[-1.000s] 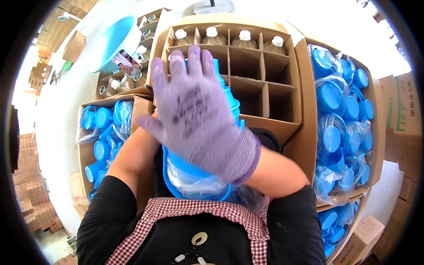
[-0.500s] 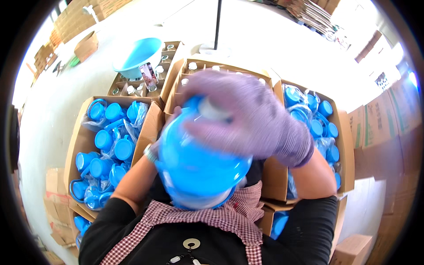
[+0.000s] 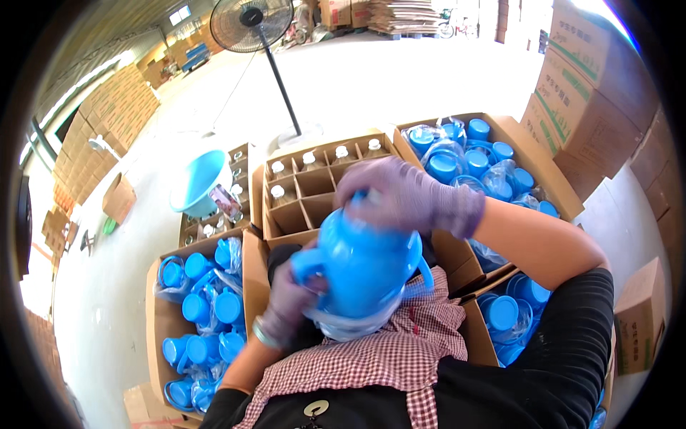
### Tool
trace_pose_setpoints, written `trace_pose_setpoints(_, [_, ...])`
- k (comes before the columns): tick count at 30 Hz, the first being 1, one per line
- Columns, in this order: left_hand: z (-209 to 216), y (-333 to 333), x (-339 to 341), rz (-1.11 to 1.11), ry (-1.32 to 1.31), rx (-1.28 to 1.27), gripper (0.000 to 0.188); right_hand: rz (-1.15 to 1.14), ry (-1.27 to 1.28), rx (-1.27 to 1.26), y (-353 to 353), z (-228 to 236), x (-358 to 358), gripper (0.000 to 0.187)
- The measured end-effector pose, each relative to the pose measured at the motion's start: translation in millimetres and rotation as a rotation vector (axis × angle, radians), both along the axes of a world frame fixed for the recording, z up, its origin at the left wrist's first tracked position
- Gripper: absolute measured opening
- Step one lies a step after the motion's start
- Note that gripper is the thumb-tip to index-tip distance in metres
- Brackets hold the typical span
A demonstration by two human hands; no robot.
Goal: The person assembles thermoses by inserting metallic liners into blue plastic casings, attaching the lids, and placing the finished items back into a cardboard box.
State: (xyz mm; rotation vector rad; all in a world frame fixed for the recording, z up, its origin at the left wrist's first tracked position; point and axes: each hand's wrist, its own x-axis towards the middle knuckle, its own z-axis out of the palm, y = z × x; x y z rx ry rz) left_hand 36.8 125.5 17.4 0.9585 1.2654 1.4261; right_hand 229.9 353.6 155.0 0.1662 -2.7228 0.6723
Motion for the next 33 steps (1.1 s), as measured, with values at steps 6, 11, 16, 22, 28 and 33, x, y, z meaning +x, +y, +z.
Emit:
trace_pose_setpoints(6, [28.8, -19.5, -17.2, -0.268, -0.094, -0.005, 0.111, 0.013, 0.132, 0.12, -55.8, 22.1, 8.5, 0.05])
trace_pose_setpoints(11, [31.2, -10.7, -25.1, -0.225, -0.156, -0.004, 0.101, 0.041, 0.186, 0.051, -44.6, 25.7, 1.2, 0.053])
trace_pose_setpoints(16, [9.0, -24.9, 36.3, 0.02, 0.307, 0.029, 0.113, -0.438, -0.152, -0.037, -34.2, 13.1, -14.2, 0.059])
trace_pose_setpoints(22, [31.0, -12.4, -49.8, -0.361, -0.011, 0.076, 0.094, 0.128, 0.214, 0.081, -51.4, 7.3, 5.2, 0.034])
trace_pose_setpoints(28, [23.4, -25.7, 8.1, -0.098, 0.283, 0.04, 0.106, -0.322, 0.069, 0.103, -28.4, 0.2, -21.7, 0.022])
trace_pose_setpoints(33, [30.8, -13.0, -58.9, -0.473, -0.116, 0.11, 0.107, 0.177, 0.15, 0.195, -53.4, 33.8, -2.3, 0.035])
